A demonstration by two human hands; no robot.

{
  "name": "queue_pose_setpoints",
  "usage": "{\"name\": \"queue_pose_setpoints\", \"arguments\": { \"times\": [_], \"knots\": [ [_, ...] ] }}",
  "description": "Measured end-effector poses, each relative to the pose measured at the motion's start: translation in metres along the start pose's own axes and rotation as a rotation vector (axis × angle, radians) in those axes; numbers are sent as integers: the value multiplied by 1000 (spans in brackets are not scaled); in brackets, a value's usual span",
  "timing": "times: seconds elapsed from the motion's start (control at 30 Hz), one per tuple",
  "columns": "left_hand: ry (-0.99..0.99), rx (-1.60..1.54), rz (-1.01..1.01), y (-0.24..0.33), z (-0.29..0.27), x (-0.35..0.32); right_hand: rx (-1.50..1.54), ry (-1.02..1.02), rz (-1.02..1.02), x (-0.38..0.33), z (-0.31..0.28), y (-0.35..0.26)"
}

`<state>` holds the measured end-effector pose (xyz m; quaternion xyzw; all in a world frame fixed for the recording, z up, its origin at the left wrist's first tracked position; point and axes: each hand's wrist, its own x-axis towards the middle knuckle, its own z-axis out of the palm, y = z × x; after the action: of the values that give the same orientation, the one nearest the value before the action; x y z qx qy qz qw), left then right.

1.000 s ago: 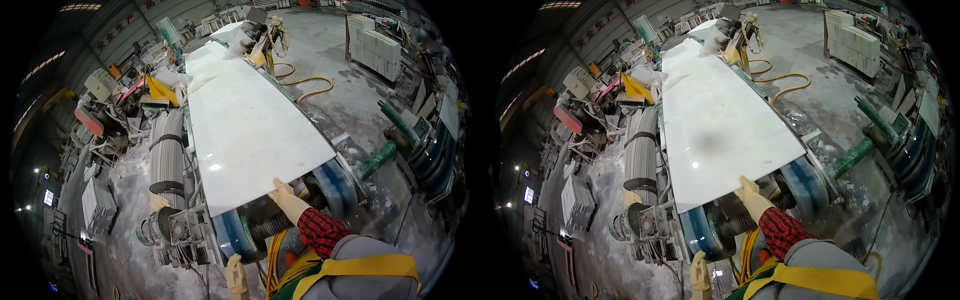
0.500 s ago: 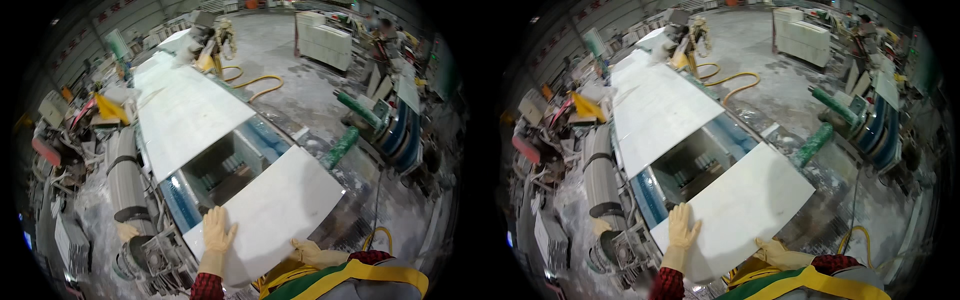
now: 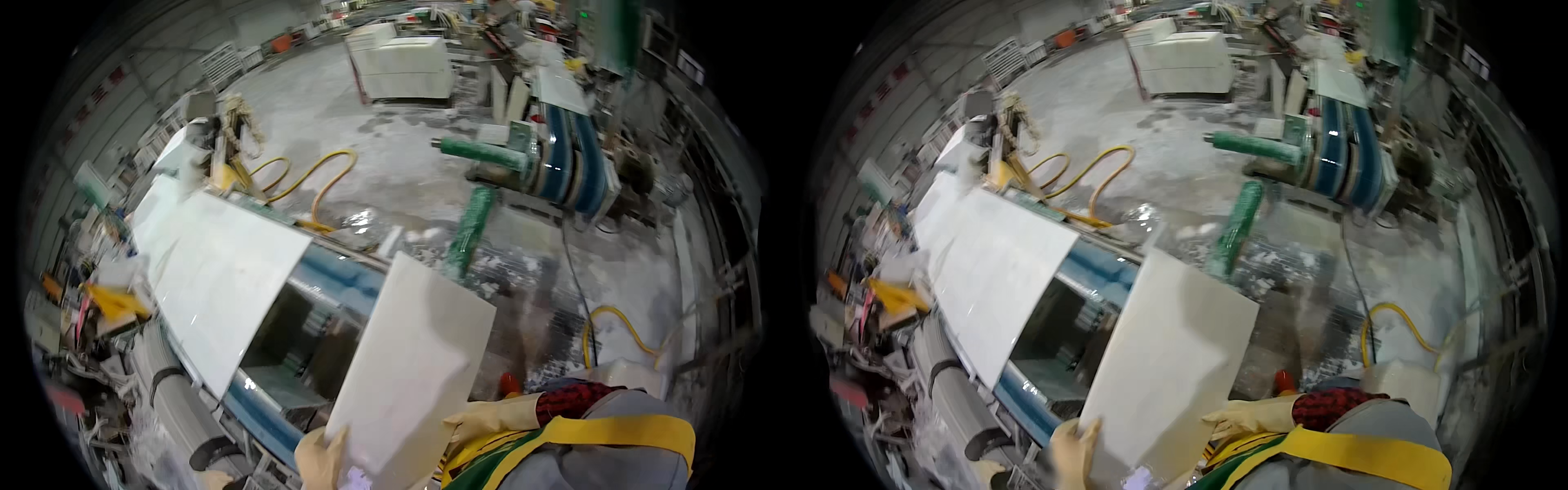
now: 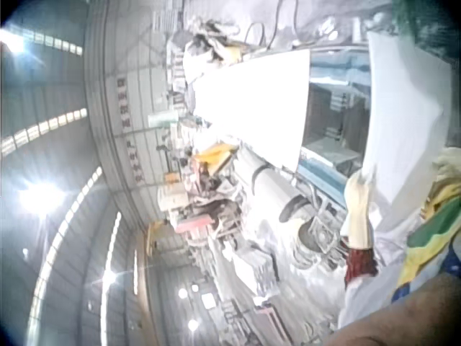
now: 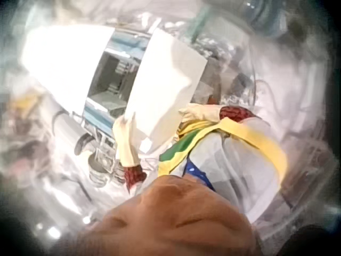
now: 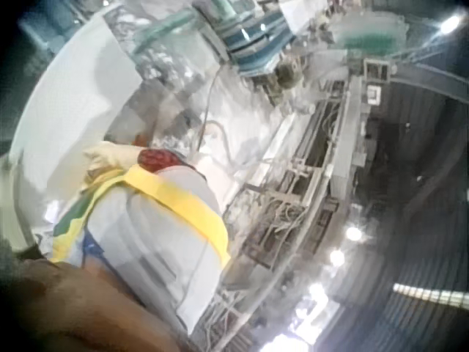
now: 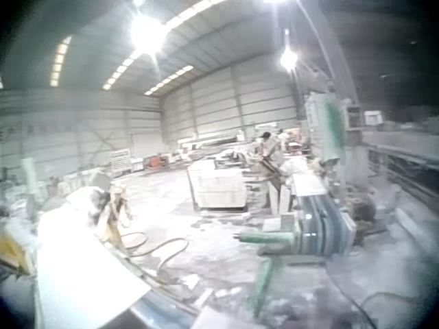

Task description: The person feeds large white stone slabs into a polishing machine, guides them through the rollers, and removes them from the other side. The person repeats this process for multiple slabs in a factory setting.

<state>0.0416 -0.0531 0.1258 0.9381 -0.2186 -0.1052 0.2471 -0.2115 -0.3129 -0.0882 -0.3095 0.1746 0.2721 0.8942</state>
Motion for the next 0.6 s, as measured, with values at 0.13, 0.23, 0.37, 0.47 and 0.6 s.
{"name": "queue_pose_setpoints", "arguments": {
  "times": [0.13,0.23,0.37,0.47,0.6],
  "knots": [
    [16,19,-22,56,-18,-15,-528,-199,-501,-18,-43,-5],
    [81,-81,-73,95,-8,0,-949,152,-391,-39,-62,-51],
    [303,-335,27,134,59,43,-461,536,-331,-164,-23,-196],
    [393,-185,-32,212,100,90,-550,682,-568,-219,-70,-266],
    [236,-690,50,372,152,112,-536,930,-609,-335,-104,-359]
  ]
}}
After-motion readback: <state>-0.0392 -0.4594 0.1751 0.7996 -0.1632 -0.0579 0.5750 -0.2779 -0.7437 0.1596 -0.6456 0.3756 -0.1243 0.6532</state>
